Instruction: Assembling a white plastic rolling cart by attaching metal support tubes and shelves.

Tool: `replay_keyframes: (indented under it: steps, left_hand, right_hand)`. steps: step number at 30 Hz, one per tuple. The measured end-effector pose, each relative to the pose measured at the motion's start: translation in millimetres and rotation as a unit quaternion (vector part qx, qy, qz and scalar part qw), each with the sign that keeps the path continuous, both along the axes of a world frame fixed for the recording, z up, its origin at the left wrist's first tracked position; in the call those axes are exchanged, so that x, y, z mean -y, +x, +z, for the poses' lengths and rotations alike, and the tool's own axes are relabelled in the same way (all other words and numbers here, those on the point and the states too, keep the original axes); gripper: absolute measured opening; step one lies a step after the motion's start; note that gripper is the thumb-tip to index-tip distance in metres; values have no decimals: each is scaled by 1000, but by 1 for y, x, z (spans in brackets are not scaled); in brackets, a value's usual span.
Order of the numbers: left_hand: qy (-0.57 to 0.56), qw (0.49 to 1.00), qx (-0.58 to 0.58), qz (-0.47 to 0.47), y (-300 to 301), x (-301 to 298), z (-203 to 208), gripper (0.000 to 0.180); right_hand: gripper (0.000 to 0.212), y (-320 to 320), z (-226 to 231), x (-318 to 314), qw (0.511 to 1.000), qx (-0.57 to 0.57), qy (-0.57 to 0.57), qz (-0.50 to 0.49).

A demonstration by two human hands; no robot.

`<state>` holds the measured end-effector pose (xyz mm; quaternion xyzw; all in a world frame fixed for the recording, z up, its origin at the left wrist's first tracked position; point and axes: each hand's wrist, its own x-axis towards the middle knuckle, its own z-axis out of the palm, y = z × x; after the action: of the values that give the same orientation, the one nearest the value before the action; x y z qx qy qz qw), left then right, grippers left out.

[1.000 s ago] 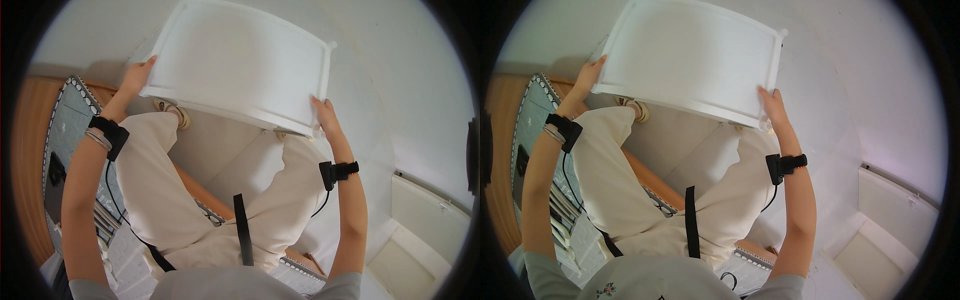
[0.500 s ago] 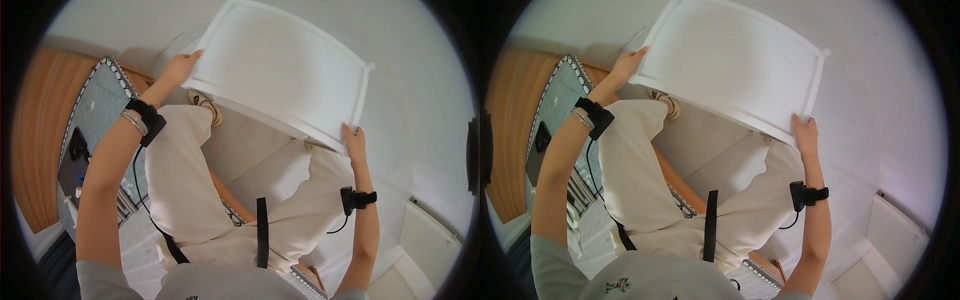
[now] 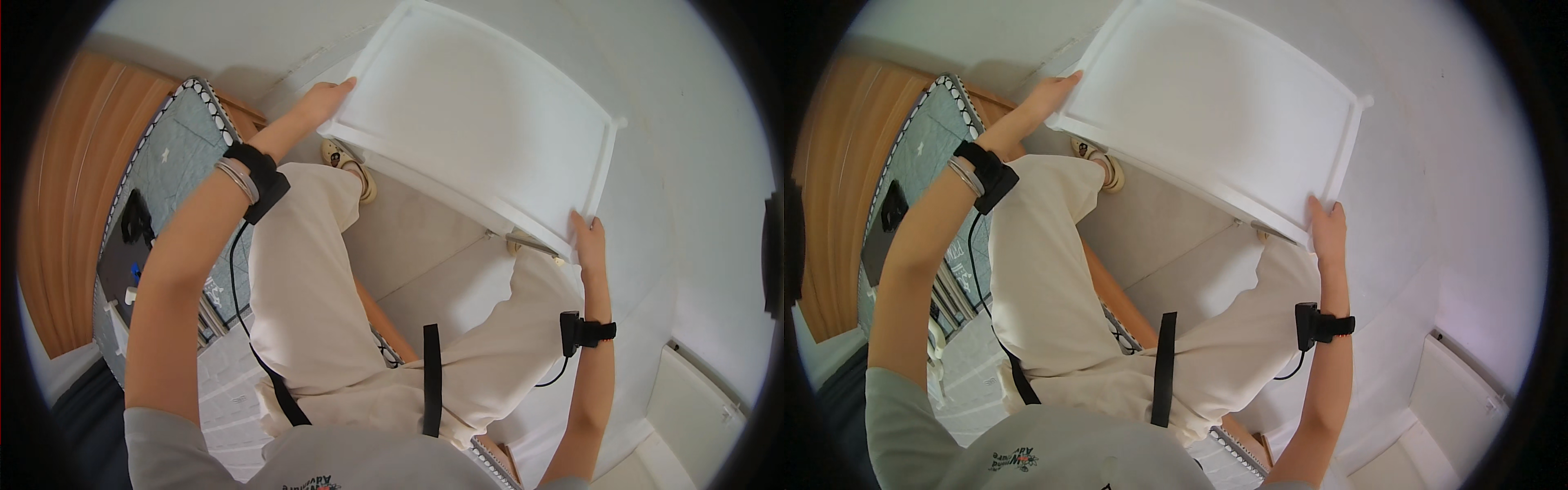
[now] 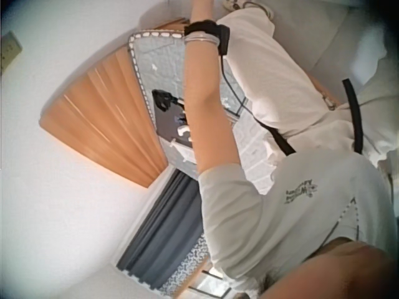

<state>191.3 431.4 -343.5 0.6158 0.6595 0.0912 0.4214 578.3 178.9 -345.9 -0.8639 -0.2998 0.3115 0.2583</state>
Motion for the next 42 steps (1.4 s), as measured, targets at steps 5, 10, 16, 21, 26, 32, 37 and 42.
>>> replay_keyframes:
  steps: [5, 10, 16, 21, 26, 32, 37, 42]
  left_hand:
    - [-124, 976, 172, 44, 12, 16, 29, 67]
    - [25, 999, 39, -6, 4, 5, -3, 69]
    - [59, 998, 25, -26, -2, 8, -4, 66]
    - [48, 997, -17, -56, -1, 6, -1, 63]
    - [81, 995, 30, -46, -4, -3, -21, 64]
    - [75, 995, -25, -64, -3, -15, -23, 62]
    - [42, 999, 30, -16, 8, -9, -8, 62]
    - [45, 998, -6, -43, -4, -18, -18, 60]
  right_hand:
    - [50, 6, -1, 1, 1000, 0, 1, -10]
    - [46, 11, -8, -1, 1000, 6, -2, -9]
    - [49, 5, -4, -1, 1000, 0, 1, -15]
    - [50, 8, -8, 1, 1000, -20, 5, -14]
    - [49, 4, -7, 3, 999, 11, 37, -16]
    - [48, 17, -18, -3, 1000, 11, -9, 3]
    - [54, 12, -2, -6, 999, 1, 28, -39]
    - [52, 10, -12, -8, 999, 17, 18, -42]
